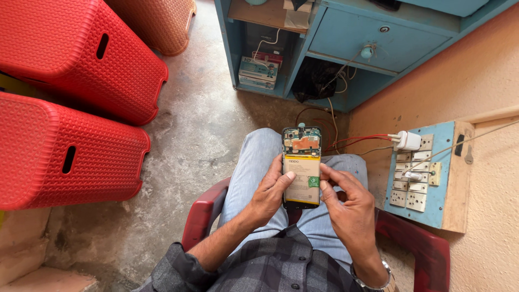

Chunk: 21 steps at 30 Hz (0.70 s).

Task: The person handles a smartphone battery, peeling off a protective film and placing it on a workbench. They then use a multimeter to test the contacts on a smartphone screen assembly. Finally, they insert the battery into the phone's chassis and connect the ribbon cable.

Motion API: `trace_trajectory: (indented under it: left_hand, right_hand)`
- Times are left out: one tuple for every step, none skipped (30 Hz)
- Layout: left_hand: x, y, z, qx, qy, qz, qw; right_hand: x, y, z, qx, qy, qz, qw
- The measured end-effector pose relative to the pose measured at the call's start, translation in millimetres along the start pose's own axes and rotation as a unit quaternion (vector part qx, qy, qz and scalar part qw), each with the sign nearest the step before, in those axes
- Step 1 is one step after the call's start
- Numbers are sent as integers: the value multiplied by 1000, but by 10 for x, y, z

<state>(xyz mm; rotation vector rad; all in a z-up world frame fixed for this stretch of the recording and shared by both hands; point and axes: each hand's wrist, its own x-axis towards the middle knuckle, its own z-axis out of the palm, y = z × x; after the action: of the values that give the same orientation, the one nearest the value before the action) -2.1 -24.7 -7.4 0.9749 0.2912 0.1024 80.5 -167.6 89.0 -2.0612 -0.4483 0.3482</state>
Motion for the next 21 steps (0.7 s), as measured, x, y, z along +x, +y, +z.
trace_trajectory:
  left_hand:
    - [11,-14,0,-8,-1,4,1000]
    - [23,-27,1,-15,-1,8,1000]
    - [31,-38,1,-44,-3,9,999]
    - [37,-43,1,-73,-4,9,997]
    - [42,-42,1,-101,-6,10,995]
    - [40,-34,-1,-111,-5,2,994]
    - [32,-14,-13,-119,-3,-5,993]
    - [28,4,-17,-128,-1,-12,992]
    - [24,14,-8,-123,1,-11,992]
    - [19,23,1,-117,4,-10,993]
    - [17,34,8,-112,6,-8,994]
    - [20,43,20,-103,13,-10,995]
    - [23,50,38,-93,20,-12,995]
    - [27,59,57,-84,27,-14,996]
    - [23,73,76,-63,34,-11,997]
    - [12,87,98,-42,40,-9,998]
    - [6,101,116,-22,47,-7,999]
    - [8,116,127,-16,58,-2,998]
    - [15,131,136,-11,70,3,997]
    - [19,145,144,-6,82,8,997]
    - [16,159,144,17,94,8,995]
  right_hand:
    - [11,27,-10,-9,0,-22,1000]
    - [16,57,-15,-18,0,-44,999]
    - [13,89,-12,14,2,-15,1000]
    - [13,124,-1,46,4,14,999]
    - [13,161,5,78,6,43,996]
    - [16,200,2,124,-2,60,990]
    - [25,238,6,171,-11,76,982]
    - [27,273,8,217,-20,92,972]
    - [20,306,5,235,-27,106,966]
    - [13,336,2,253,-33,119,960]
    - [10,361,1,271,-39,132,953]
    - [7,380,7,262,-45,141,954]
    - [-1,391,16,254,-51,151,954]
    - [-9,392,22,246,-57,160,954]
    - [-19,379,31,231,-54,151,960]
    - [-34,355,46,217,-50,141,965]
    - [-49,324,55,202,-46,132,969]
    - [-65,289,55,179,-51,113,976]
    - [-77,254,48,156,-55,94,982]
    - [-80,227,49,133,-60,75,987]
    - [-88,207,60,115,-58,58,990]
